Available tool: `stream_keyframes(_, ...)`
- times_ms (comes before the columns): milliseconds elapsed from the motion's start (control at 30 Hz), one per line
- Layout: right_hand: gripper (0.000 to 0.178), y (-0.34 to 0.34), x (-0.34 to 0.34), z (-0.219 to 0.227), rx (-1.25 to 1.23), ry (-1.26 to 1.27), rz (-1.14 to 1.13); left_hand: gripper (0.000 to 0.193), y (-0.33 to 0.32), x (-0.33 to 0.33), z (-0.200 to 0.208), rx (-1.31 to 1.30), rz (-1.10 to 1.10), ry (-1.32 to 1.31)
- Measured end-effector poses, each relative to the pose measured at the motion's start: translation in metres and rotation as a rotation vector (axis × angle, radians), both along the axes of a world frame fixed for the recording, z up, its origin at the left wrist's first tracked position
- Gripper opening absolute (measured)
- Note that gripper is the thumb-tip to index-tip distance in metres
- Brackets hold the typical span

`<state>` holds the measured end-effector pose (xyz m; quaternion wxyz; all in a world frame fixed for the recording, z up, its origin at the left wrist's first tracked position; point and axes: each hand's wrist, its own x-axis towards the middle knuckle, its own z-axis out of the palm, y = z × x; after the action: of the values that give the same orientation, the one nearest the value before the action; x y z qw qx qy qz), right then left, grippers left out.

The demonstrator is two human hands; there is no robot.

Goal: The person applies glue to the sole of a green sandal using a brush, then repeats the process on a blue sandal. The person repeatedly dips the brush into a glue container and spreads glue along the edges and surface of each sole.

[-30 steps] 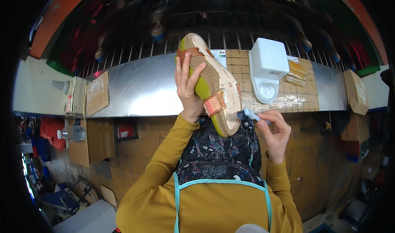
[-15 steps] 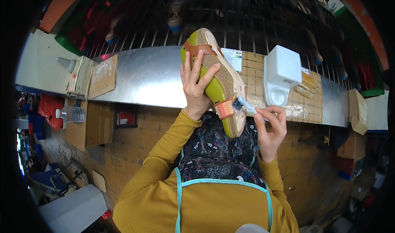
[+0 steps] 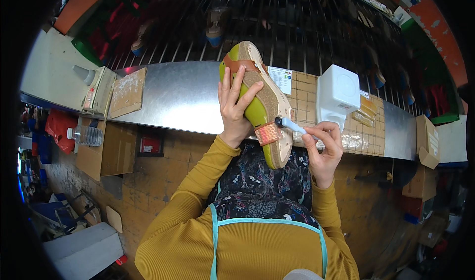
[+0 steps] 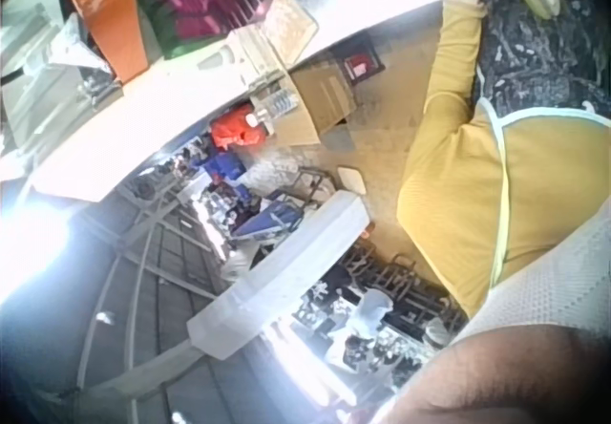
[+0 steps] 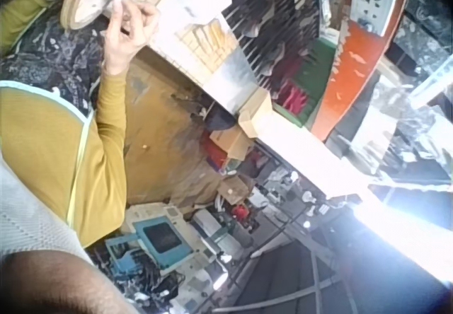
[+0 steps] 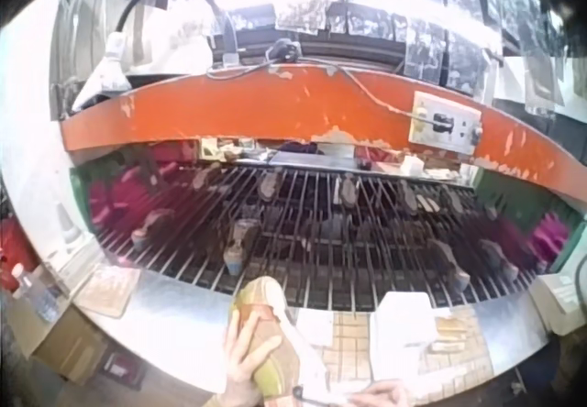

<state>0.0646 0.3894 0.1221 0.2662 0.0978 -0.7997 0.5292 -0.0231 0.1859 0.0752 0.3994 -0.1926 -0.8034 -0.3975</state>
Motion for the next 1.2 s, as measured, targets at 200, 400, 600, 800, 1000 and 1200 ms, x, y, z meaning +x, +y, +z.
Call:
stream_keyframes(200, 0.017, 0.012, 0.005, 0.001, 0.061, -0.020, 0.074, 0.058, 0.002, 0.000, 0.005, 0.027, -0.014, -0.024)
stream_keyframes(400, 0.016, 0.018, 0.009, 0.000, -0.059, -0.064, 0.123, 0.058, 0.006, 0.002, 0.007, 0.023, -0.019, -0.039)
stream_keyframes(600, 0.013, 0.002, 0.018, -0.005, -0.141, -0.104, -0.078, 0.058, 0.012, 0.000, 0.008, 0.057, -0.002, -0.034)
stream_keyframes(800, 0.013, 0.005, 0.036, -0.004, -0.163, -0.159, -0.084, 0.056, 0.012, 0.000, 0.003, 0.005, 0.112, 0.004)
stream_keyframes(1000, 0.013, -0.003, 0.035, 0.006, 0.033, -0.167, -0.248, 0.053, 0.010, 0.001, 0.002, -0.044, 0.151, 0.051)
stream_keyframes(1200, 0.018, -0.012, 0.041, 0.006, 0.177, -0.001, -0.265, 0.055, 0.005, 0.000, -0.002, -0.027, 0.160, 0.024)
